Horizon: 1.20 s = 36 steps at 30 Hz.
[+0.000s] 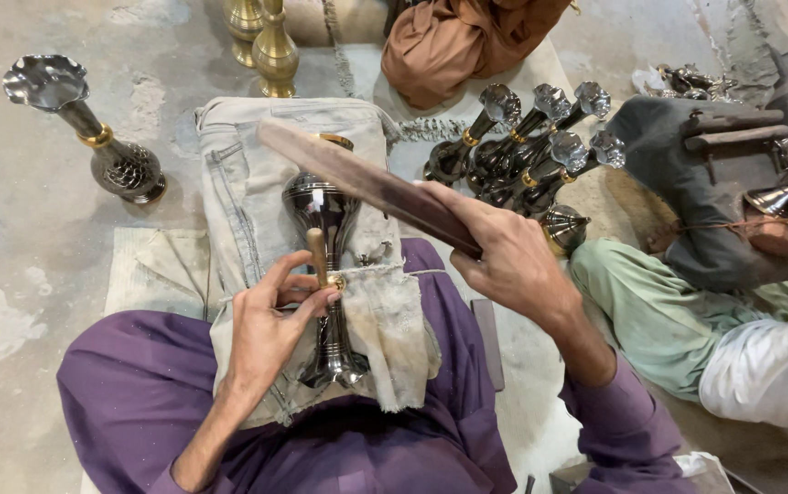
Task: The person sits on the floor with a brass vase resting on a cloth pad, holds a small punch against the vase surface, and repeatedly strikes the punch with a wooden mallet to engrave decorative patterns, repositioning the punch around the vase as they work.
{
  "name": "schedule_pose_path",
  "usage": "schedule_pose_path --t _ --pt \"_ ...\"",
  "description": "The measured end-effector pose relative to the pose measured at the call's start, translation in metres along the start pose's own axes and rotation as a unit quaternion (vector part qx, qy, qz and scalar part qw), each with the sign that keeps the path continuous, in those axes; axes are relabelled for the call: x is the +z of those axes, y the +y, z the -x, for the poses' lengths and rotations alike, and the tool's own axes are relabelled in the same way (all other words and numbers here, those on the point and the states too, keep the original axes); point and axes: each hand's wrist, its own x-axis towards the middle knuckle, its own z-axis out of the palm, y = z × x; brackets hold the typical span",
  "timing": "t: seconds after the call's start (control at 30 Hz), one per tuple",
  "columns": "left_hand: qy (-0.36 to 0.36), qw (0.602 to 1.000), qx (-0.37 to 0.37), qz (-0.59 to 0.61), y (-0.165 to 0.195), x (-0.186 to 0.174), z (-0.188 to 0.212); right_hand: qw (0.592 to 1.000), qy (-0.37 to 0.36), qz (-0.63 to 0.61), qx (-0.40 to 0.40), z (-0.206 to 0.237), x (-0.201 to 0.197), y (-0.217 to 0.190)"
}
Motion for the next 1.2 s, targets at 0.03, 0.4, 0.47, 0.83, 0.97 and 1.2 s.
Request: schedule_pose_path --t 0.03,0.4,0.47,0.83,0.97,1.2 --pt "0.003 1.000 0.003 -0.001 -0.001 0.000 0.000 1.000 -0.024 -0.006 0.010 -0.001 -0.001 -0.001" --pt "-0.084 0.988 0.116 -0.065 0.009 -0.004 -0.011 0.999 0.044 -0.019 0.020 0.020 0.011 0.012" --pt "-0.117 0.980 0.122 -0.108 0.016 -0.002 -0.015 0.993 0.064 -0.081 0.049 0.025 0.028 0.018" --pt "-0.197 0.943 0.175 -0.202 0.039 0.003 -0.027 0.983 0.087 -0.134 0.086 0.070 0.114 0.049" --pt "-0.202 0.943 0.164 -0.207 0.038 0.003 -0.030 0.904 0.092 -0.363 0.207 0.080 0.125 0.049" --pt "-0.216 0.938 0.152 -0.223 0.038 0.003 -0.029 0.936 0.134 -0.304 0.117 0.089 0.130 0.052"
